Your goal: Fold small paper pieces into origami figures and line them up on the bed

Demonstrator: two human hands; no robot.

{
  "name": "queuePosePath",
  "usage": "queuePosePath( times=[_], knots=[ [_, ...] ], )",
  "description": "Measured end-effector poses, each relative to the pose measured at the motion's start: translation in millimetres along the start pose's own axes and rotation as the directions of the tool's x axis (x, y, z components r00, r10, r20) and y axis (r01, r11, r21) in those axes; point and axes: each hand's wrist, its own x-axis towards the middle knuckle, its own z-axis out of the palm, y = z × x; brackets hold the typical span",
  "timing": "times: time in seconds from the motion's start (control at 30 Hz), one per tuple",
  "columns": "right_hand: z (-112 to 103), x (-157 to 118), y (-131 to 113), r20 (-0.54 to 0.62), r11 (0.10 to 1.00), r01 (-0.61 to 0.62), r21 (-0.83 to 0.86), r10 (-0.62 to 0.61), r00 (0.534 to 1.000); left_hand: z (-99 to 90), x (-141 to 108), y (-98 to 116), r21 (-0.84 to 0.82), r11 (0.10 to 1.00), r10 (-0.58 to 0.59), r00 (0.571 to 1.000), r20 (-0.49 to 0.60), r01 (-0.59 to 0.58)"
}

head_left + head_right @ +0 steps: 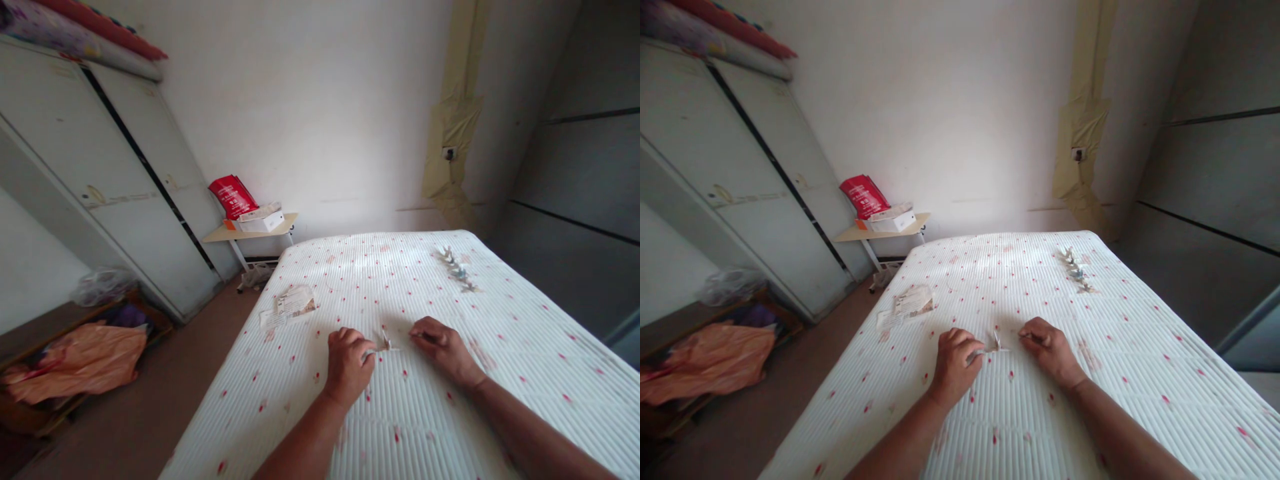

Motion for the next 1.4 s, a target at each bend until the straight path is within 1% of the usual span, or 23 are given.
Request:
queuePosePath(
  times=[0.07, 0.1, 0.17, 0.2, 0.27, 0.33, 0.37, 0.43, 0.63, 0.87, 1.07, 1.27, 1.4],
  knots=[
    [-0.6, 1.8, 3.5, -0.062, 0.996, -0.085, 0.039, 0.088, 0.994, -0.8, -0.1, -1.6, -0.008, 1.000, -0.014, 1.000, -0.006, 0.014],
    [-0.6, 2.2, 3.9, -0.079, 0.993, -0.108, 0.050, 0.112, 0.991, -0.7, 0.2, -1.9, -0.015, 1.000, -0.021, 1.000, -0.008, 0.021],
    [0.1, 1.9, 1.0, -0.073, 0.993, -0.099, 0.057, 0.103, 0.992, 0.7, 1.2, -1.4, -0.030, 0.999, -0.027, 1.000, -0.008, 0.027],
    [0.9, 1.3, -2.2, -0.049, 0.996, -0.073, 0.054, 0.075, 0.996, 1.8, 1.8, -0.8, -0.038, 0.999, -0.027, 1.000, -0.007, 0.026],
    [2.9, -0.4, -10.6, 0.035, 0.999, 0.002, 0.040, -0.003, 0.999, 4.2, 2.9, 0.9, -0.047, 0.999, -0.020, 1.000, -0.004, 0.020],
    [5.1, -1.9, -18.7, 0.123, 0.997, 0.068, 0.023, -0.070, 0.990, 6.1, 3.3, 2.5, -0.045, 0.999, -0.013, 1.000, -0.002, 0.012],
    [6.1, -2.4, -21.7, 0.157, 0.996, 0.093, 0.008, -0.094, 0.983, 6.8, 3.2, 3.1, -0.040, 0.999, -0.009, 1.000, 0.003, 0.009],
    [7.8, -2.7, -24.4, 0.185, 0.993, 0.118, -0.022, -0.112, 0.976, 7.5, 2.6, 3.9, -0.025, 1.000, 0.000, 1.000, 0.015, 0.001],
    [9.8, -0.8, -21.0, 0.158, 0.993, 0.098, -0.063, -0.087, 0.984, 6.8, 1.1, 5.5, 0.008, 0.999, 0.041, 0.998, 0.053, -0.042],
    [9.4, 1.5, -32.2, 0.201, 0.987, 0.113, -0.114, -0.088, 0.976, 6.2, 2.2, 7.6, 0.036, 0.997, 0.058, 0.993, 0.099, -0.062],
    [11.4, 2.3, -31.2, 0.207, 0.985, 0.098, -0.144, -0.067, 0.976, 6.9, 3.2, 8.3, 0.055, 0.997, 0.055, 0.992, 0.110, -0.061],
    [21.2, 4.3, -28.9, 0.187, 0.974, 0.045, -0.223, -0.003, 0.982, 6.2, 3.9, 9.2, 0.065, 0.995, 0.067, 0.990, 0.122, -0.075],
    [28.4, 5.4, -29.2, 0.141, 0.951, -0.045, -0.307, 0.092, 0.986, 6.6, 3.7, 9.6, 0.089, 0.993, 0.072, 0.990, 0.123, -0.083]
  ],
)
